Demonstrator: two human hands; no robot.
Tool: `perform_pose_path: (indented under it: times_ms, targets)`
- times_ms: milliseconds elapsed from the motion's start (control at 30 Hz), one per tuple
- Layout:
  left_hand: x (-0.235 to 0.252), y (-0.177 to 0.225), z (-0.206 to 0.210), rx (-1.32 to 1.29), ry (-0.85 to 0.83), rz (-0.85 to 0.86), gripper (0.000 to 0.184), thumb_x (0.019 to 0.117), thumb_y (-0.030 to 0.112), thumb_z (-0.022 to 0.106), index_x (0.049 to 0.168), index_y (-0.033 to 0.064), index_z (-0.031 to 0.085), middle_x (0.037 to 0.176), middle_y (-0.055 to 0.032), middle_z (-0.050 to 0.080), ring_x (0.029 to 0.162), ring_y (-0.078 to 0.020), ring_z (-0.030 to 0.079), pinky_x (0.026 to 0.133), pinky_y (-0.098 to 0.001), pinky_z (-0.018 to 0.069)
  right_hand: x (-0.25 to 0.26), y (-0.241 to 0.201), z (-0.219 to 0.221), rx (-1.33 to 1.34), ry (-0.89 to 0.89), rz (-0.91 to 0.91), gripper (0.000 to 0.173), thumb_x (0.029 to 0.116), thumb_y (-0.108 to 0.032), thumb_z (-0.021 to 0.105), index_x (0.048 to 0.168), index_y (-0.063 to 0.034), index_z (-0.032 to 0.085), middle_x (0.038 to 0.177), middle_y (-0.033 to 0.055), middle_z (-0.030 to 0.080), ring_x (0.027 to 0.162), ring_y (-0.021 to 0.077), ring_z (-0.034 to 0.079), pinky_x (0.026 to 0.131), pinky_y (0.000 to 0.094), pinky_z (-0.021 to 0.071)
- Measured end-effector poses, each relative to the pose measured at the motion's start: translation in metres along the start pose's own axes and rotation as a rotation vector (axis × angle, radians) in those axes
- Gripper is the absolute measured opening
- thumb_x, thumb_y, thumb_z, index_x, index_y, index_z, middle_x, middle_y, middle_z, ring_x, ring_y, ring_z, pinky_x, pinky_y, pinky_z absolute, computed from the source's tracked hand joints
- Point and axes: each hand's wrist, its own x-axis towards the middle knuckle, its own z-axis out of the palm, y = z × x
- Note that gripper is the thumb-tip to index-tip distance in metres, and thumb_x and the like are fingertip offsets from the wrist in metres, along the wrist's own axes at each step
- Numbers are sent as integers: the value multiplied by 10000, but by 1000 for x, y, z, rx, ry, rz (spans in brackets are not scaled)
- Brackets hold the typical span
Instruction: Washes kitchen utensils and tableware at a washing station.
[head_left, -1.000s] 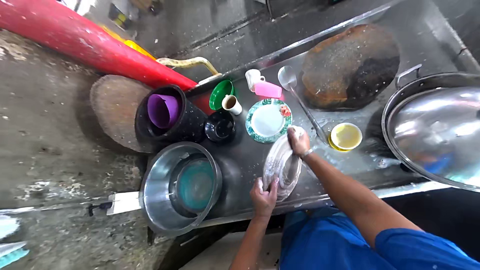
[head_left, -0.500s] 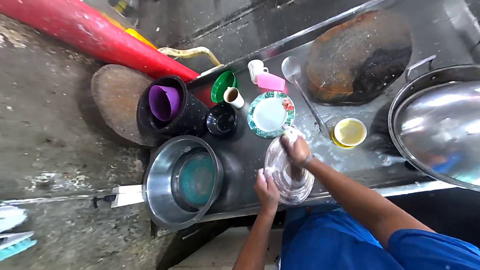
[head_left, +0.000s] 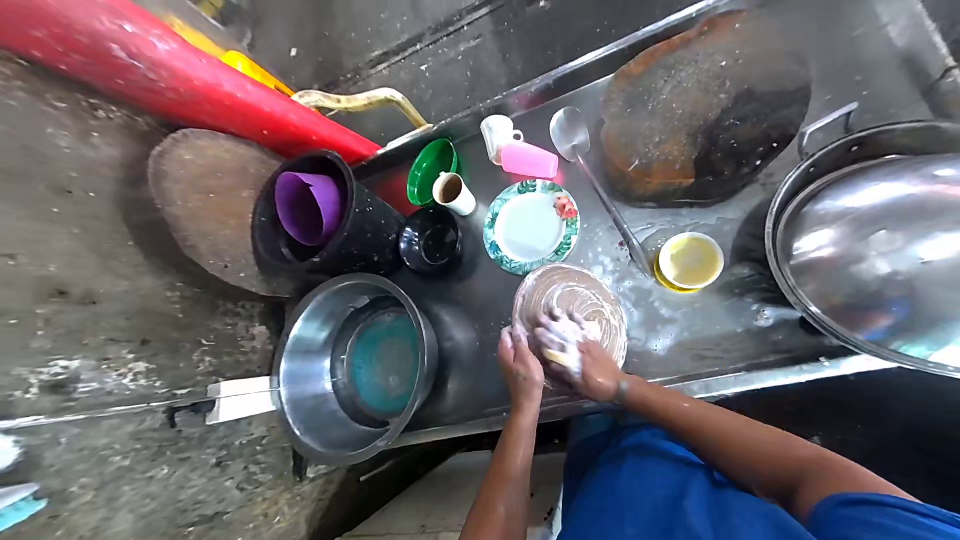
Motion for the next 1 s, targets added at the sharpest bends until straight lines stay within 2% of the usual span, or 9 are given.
perform_pose_path:
  times_ms: [100,200,267,367,467,533,667,833,1000]
  targets:
    - [-4,-11,-4,10,-11,-17,355,1087,216,404,1076,-34,656,893,-106,659,850,-148,655,829,-361,563,15,60,-25,-6,19,253,583,1072,-377,422,1575,-82,412,1656,117,362,1563,312,263,1266,569,222]
    - [-6,-6,6,6,-27,22,349,1086,232,408,1009,-7,650,834,-82,625,797,-148,633,786,-366,555,76,44,-39,59,193,316,566,1060,-420,478,1496,-60,509,1511,200,529,1414,390,485,1157,621,386]
    - [-2,3,5,-35,-24,-3,358,1099,242,404,1044,4,665,867,-85,656,825,-154,658,804,-382,572,73,4,-28,99,114,188,545,963,-414,647,1368,-53,603,1317,222,647,1240,400,611,1048,626,482]
    - [12,21,-22,-100,78,-21,338,1089,226,417,1096,-9,659,907,-90,675,839,-155,669,805,-393,588,22,1,-1,316,179,-152,466,853,-196,736,1317,-177,697,1426,45,634,1381,238,535,1191,511,407]
    - [15,46,-92,-17,268,113,282,1077,199,487,1178,-27,621,978,-77,672,890,-126,666,844,-365,585,-2,14,-13,916,381,283,314,960,-58,607,1257,23,667,1216,133,718,1093,190,696,986,368,576]
    - [12,61,-150,50,369,345,298,1053,164,551,1239,-68,575,1049,-73,680,961,-99,670,901,-329,582,8,24,-32,1313,432,650,353,1059,-183,515,1378,-69,614,1133,151,727,901,254,721,768,417,620]
    - [6,68,-220,317,599,489,411,1043,138,540,1250,-214,495,1100,-184,664,1024,-44,653,949,-234,535,10,51,-66,1575,346,832,405,1086,-276,400,1439,-144,550,1115,186,706,907,321,713,756,488,608]
    - [9,-7,-229,536,588,147,402,1082,179,467,1316,-140,539,1232,-299,635,1162,-289,646,1045,-397,501,-16,72,-74,1552,328,928,402,1065,-193,417,1457,-139,489,1107,211,697,918,361,717,757,537,611]
    - [14,-70,-201,739,661,241,284,1048,142,500,1211,-15,670,1273,-235,628,1278,-378,533,1141,-481,357,-30,64,-73,1540,376,923,489,1030,-141,479,1502,-192,358,1079,234,686,879,404,724,711,575,620]
